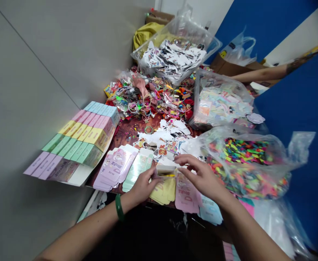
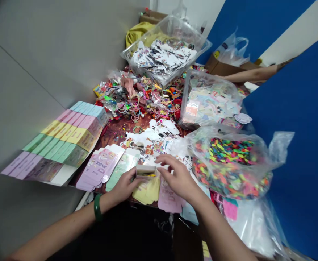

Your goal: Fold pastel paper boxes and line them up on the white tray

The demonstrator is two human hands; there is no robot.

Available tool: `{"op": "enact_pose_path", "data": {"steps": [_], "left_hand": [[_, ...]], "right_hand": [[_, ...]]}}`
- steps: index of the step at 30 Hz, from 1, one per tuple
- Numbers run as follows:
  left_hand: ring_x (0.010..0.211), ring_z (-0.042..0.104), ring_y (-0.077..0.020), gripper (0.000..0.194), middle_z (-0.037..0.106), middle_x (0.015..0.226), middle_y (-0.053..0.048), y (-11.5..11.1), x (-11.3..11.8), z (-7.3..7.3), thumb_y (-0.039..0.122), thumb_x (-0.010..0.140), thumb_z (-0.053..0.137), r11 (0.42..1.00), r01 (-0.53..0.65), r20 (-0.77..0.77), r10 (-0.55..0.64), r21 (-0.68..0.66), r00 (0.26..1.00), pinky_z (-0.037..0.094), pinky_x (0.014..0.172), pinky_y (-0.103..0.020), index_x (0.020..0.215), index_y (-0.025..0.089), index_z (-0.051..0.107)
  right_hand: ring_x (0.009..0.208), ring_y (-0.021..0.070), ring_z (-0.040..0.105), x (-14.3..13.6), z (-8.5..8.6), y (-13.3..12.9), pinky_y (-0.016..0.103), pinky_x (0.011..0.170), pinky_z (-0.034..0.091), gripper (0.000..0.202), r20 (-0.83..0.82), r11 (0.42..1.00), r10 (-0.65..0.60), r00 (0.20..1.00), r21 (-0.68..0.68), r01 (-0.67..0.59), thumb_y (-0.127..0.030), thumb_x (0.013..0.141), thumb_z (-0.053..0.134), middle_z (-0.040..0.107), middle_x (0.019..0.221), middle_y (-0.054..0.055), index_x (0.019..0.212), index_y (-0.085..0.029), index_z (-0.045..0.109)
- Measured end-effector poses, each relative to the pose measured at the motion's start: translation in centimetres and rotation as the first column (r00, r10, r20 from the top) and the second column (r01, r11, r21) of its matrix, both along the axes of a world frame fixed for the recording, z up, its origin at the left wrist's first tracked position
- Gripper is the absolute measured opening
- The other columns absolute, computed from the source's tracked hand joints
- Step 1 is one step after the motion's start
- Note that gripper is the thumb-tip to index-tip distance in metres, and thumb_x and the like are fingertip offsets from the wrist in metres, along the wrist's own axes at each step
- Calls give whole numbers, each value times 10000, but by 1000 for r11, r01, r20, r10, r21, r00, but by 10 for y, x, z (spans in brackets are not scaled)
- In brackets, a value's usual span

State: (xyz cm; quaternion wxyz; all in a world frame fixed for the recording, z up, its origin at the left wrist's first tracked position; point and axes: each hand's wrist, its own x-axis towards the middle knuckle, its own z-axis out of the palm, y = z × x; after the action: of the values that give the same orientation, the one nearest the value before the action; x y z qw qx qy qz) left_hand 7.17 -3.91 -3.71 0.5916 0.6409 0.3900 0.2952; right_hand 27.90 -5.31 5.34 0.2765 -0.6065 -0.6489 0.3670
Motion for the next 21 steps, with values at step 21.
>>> {"op": "enact_pose_path", "data": {"steps": [21], "left_hand": [[1014,589,-201,284,641,1075,-78,7,0,29,323,866,560,985,-16,156,43,-170,987,444,918,-339,1096,166,621]], "right_hand": [[387,59,408,-27,-54,-16,170,368,307,238,-537,875,-369,759,-477,87,-368,781,626,511,522,-48,928,-181,608]]}}
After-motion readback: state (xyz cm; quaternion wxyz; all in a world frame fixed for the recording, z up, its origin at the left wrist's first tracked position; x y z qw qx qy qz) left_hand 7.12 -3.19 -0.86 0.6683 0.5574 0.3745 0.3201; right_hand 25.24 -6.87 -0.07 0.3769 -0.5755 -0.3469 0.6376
